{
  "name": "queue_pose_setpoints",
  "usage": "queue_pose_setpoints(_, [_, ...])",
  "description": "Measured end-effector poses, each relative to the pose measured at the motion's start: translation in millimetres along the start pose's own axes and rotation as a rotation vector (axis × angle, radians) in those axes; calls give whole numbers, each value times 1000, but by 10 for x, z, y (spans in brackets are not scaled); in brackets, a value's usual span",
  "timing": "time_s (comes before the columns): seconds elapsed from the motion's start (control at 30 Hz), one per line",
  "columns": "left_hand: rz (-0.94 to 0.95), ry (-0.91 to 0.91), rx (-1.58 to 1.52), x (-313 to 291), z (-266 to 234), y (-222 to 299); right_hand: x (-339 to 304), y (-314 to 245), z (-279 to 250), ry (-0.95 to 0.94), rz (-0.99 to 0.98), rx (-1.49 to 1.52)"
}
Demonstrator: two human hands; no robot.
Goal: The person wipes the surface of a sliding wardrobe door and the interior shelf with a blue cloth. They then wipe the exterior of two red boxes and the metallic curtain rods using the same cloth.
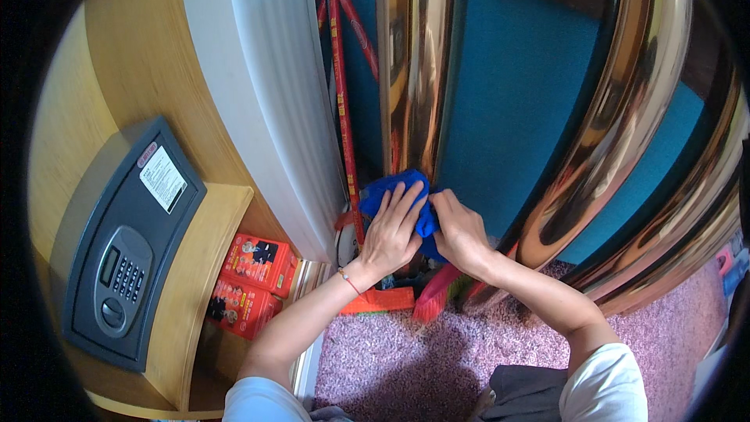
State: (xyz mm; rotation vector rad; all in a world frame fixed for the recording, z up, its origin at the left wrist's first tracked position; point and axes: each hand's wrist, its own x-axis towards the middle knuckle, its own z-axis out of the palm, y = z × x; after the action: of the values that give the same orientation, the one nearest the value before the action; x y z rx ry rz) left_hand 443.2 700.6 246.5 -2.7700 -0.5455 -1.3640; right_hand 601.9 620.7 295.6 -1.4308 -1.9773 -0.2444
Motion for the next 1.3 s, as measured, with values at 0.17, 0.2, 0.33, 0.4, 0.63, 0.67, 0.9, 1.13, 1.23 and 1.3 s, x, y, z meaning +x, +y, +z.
queue_pose_setpoints(0.17, [-57, 228, -22, 546, -275, 160, 278, -116, -217, 295, -98, 62])
queue_pose_setpoints(0.2, [-54, 261, -4, 596, -278, 132, 326, -126, -237, 349, -111, 76])
queue_pose_setpoints(0.33, [-35, 270, 19, 500, -245, 106, 394, -146, -234, 314, -61, 77])
queue_pose_setpoints(0.4, [-38, 279, -24, 440, -239, 109, 385, -155, -197, 310, -59, 100])
queue_pose_setpoints(0.63, [-309, 536, -444, 643, -365, 204, 388, -162, -131, 328, -29, 99])
queue_pose_setpoints(0.67, [-346, 576, -489, 735, -390, 214, 387, -154, -125, 337, -35, 89])
queue_pose_setpoints(0.9, [-198, 719, -375, 850, -190, -25, 376, -141, -61, 277, -47, 89])
queue_pose_setpoints(1.13, [-531, 647, -529, 504, -350, -92, 345, -350, 77, 125, -1, 317])
queue_pose_setpoints(1.23, [-333, 801, -292, 445, -698, -127, 481, -539, 117, 149, -37, 419])
queue_pose_setpoints(1.3, [-331, 856, -75, 438, -1023, -128, 616, -701, 149, 218, -45, 524])
